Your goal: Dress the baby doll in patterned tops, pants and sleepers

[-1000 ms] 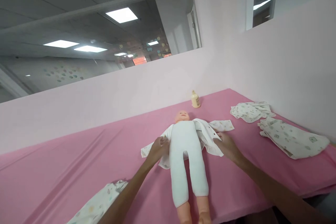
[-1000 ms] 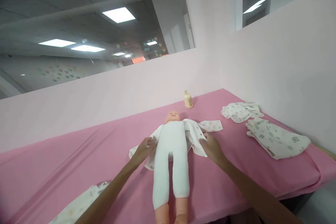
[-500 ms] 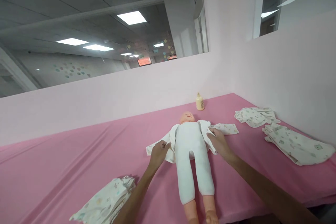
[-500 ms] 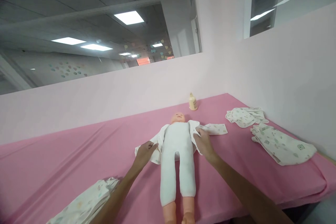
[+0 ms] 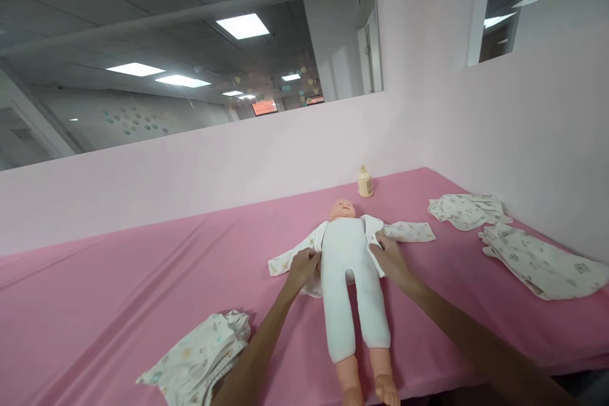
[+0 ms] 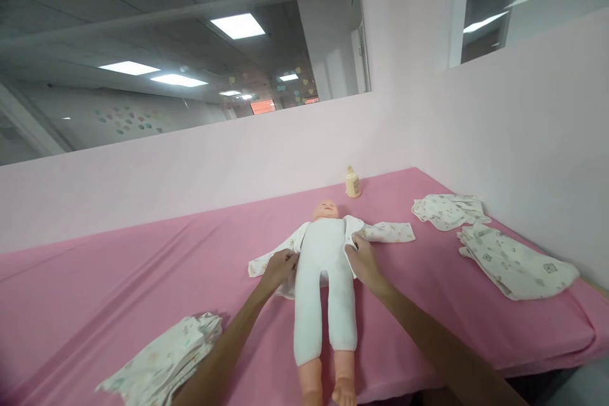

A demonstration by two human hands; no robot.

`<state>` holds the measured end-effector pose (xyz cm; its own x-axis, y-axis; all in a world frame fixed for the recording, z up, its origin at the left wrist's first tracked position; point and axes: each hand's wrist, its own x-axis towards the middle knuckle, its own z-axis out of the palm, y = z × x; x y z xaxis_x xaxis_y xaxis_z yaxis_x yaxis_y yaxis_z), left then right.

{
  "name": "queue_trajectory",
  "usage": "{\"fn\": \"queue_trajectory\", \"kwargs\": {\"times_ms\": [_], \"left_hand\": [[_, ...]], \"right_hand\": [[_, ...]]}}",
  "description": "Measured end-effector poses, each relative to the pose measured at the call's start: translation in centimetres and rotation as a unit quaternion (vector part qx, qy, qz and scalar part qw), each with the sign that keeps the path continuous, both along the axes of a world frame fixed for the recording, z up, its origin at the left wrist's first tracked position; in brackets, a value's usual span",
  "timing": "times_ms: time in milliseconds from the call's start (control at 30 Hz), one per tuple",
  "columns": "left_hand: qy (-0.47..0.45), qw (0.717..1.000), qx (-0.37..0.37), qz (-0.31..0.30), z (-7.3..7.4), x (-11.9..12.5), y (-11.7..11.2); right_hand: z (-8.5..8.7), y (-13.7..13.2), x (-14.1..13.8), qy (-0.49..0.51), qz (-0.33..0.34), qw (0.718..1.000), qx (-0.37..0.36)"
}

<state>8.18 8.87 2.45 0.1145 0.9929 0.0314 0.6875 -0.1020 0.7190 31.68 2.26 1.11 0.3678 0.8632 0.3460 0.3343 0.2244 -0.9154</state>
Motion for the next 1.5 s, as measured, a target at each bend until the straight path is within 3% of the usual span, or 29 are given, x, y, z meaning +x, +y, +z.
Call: {"fn": "queue_trajectory", "kwargs": {"times_ms": [133,233,333,433,500,633,800,933,1000,1133,1367,1500], "left_hand": [[-0.249,0.967,-0.04,0.04,2.4,0.4,-0.2],[-0.314,0.948,-0.027,0.049,4.2,1.8,-0.8],[-0.236,0.97,-0.042,-0.036,5.0,3.8,-2.3],[-0.007,0.993,-0.001,-0.118,5.3,5.4,-3.4],[0.11,0.988,0.055,-0.098,5.5,6.1,-3.3],[0.175,0.981,0.088,-0.007,5.9,7.0,-0.9],[0.188,0.98,0.045,0.037,4.8,7.4,2.9],[0.173,0.982,0.066,0.043,3.8,7.0,4.0],[0.162,0.983,0.083,0.039,3.4,6.9,4.1],[0.131,0.984,0.111,0.052,2.9,7.6,4.5],[0.082,0.981,0.136,0.108,2.7,8.5,5.4],[0.034,0.971,0.193,0.14,2.6,8.2,5.8]], "right_hand": [[1.3,0.5,-1.2,-0.02,-0.004,1.0,-0.017],[1.9,0.0,-2.4,-0.089,0.023,0.996,-0.014],[1.9,-0.9,-3.1,-0.192,0.106,0.976,-0.002],[2.1,-1.2,-2.5,-0.246,0.161,0.956,-0.014],[2.6,-0.5,-1.8,-0.231,0.131,0.963,-0.039],[4.2,2.7,-1.2,-0.229,-0.024,0.97,-0.077],[4.9,6.6,-3.8,-0.299,-0.048,0.939,-0.166],[4.2,7.9,-5.0,-0.318,-0.084,0.931,-0.157],[3.7,8.3,-4.5,-0.275,-0.094,0.947,-0.141],[2.9,9.1,-2.7,-0.045,-0.076,0.989,-0.116],[2.5,9.8,-1.5,0.116,-0.061,0.988,-0.087],[2.6,9.8,-2.0,0.161,-0.065,0.983,-0.061]]}}
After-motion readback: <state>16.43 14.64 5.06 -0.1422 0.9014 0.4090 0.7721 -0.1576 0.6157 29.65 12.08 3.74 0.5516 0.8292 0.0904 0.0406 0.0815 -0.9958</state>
